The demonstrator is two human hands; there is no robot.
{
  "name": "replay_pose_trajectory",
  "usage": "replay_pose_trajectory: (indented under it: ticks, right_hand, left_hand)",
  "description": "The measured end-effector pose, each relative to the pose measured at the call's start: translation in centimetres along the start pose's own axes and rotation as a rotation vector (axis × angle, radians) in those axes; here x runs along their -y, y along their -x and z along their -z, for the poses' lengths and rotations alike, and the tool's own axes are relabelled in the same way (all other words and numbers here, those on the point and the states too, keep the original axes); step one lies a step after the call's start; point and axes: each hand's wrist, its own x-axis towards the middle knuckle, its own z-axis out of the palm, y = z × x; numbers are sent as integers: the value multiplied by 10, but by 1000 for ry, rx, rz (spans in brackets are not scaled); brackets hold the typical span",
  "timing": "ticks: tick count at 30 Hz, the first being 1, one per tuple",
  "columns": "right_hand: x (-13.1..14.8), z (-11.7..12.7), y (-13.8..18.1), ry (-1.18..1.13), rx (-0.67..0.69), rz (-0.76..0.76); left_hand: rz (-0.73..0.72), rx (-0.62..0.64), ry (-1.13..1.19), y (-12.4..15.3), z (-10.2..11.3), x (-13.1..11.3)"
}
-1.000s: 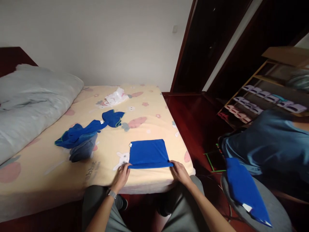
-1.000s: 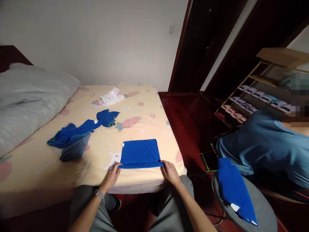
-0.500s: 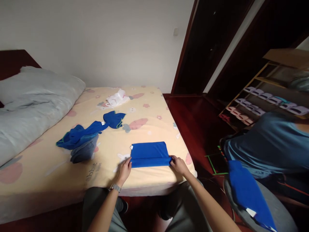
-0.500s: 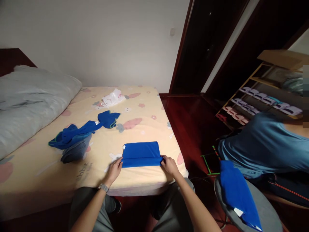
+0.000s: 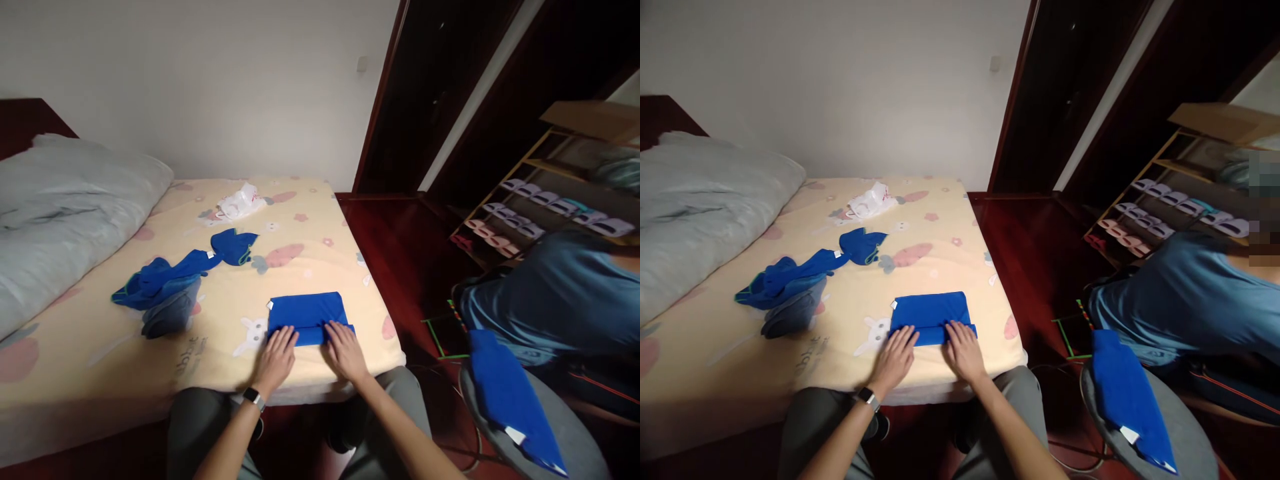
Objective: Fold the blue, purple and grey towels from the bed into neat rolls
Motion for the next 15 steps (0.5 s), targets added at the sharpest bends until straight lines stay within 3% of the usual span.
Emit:
replay_pose_trajectory:
  ticks: [3, 5, 8, 15]
  right_hand:
    - [29, -20, -7, 4, 52, 100]
    - [32, -30, -9, 7, 72, 121]
    - [13, -31, -6, 7, 104, 138]
    - [-51, -9, 12, -67, 162, 142]
  left_hand:
    - [-93, 70, 2, -13, -10, -20]
    - [-89, 88, 4, -16, -17, -21]
    - [-70, 102, 15, -10, -21, -6]
    - [4, 113, 44, 10, -13, 39]
